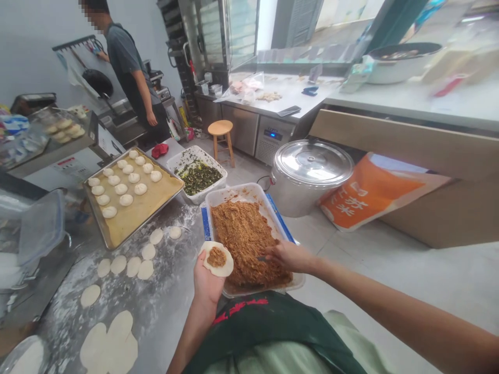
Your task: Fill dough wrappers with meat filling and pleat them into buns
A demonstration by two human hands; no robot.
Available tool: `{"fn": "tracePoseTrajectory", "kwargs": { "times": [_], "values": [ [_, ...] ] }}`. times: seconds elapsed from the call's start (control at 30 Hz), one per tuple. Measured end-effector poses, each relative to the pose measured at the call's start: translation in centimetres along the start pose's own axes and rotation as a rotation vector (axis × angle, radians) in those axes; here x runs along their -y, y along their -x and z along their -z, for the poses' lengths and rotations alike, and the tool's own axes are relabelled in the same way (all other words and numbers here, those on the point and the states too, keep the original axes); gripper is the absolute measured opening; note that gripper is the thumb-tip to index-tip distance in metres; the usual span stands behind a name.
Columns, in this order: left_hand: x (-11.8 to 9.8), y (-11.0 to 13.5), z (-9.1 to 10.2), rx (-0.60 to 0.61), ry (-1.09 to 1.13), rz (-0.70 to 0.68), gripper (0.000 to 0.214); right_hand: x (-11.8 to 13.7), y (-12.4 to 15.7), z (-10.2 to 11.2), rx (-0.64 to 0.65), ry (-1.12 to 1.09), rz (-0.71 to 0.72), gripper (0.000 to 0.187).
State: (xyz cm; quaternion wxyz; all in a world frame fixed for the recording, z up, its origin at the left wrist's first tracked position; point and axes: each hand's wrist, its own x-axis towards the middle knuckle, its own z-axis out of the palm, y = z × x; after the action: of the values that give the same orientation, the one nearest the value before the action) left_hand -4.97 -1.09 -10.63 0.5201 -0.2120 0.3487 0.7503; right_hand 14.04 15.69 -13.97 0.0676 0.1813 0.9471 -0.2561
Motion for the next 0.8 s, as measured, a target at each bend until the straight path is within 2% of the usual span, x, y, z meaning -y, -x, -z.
{"fn": "tracePoseTrajectory", "kwargs": {
  "times": [0.13, 0.3, 0.4, 0.5, 0.6, 0.7, 0.8],
  "values": [
    [0.3, 0.2, 0.0, 0.023, 0.003, -0.007, 0.03, 1.2, 0.7, 0.4, 0.027, -0.145, 0.001, 0.033],
    [1.3, 0.2, -1.3, 0.005, 0.001, -0.01, 0.028, 5.3, 0.0, 2.7, -0.134, -0.462, 0.003, 0.034],
    [1.6, 0.2, -2.6, 0.077, 0.03, -0.022, 0.028, 8.2, -0.4, 3.3, -0.216, -0.511, 0.033, 0.03],
    [1.4, 0.3, -4.0, 0.161, 0.067, -0.036, 0.03, 10.1, -0.8, 2.7, -0.346, -0.428, 0.045, 0.028],
    [0.9, 0.4, -4.9, 0.154, 0.097, -0.075, 0.031, 10.9, -1.0, 1.4, -0.438, -0.225, 0.018, 0.047],
    [0.4, 0.5, -5.2, 0.118, 0.089, -0.087, 0.031, 11.1, -0.9, 0.8, -0.421, -0.035, 0.006, 0.051],
    [0.0, 0.3, -4.8, 0.098, 0.08, -0.071, 0.031, 10.8, -0.3, 1.5, -0.386, 0.07, 0.013, 0.051]
  ]
}}
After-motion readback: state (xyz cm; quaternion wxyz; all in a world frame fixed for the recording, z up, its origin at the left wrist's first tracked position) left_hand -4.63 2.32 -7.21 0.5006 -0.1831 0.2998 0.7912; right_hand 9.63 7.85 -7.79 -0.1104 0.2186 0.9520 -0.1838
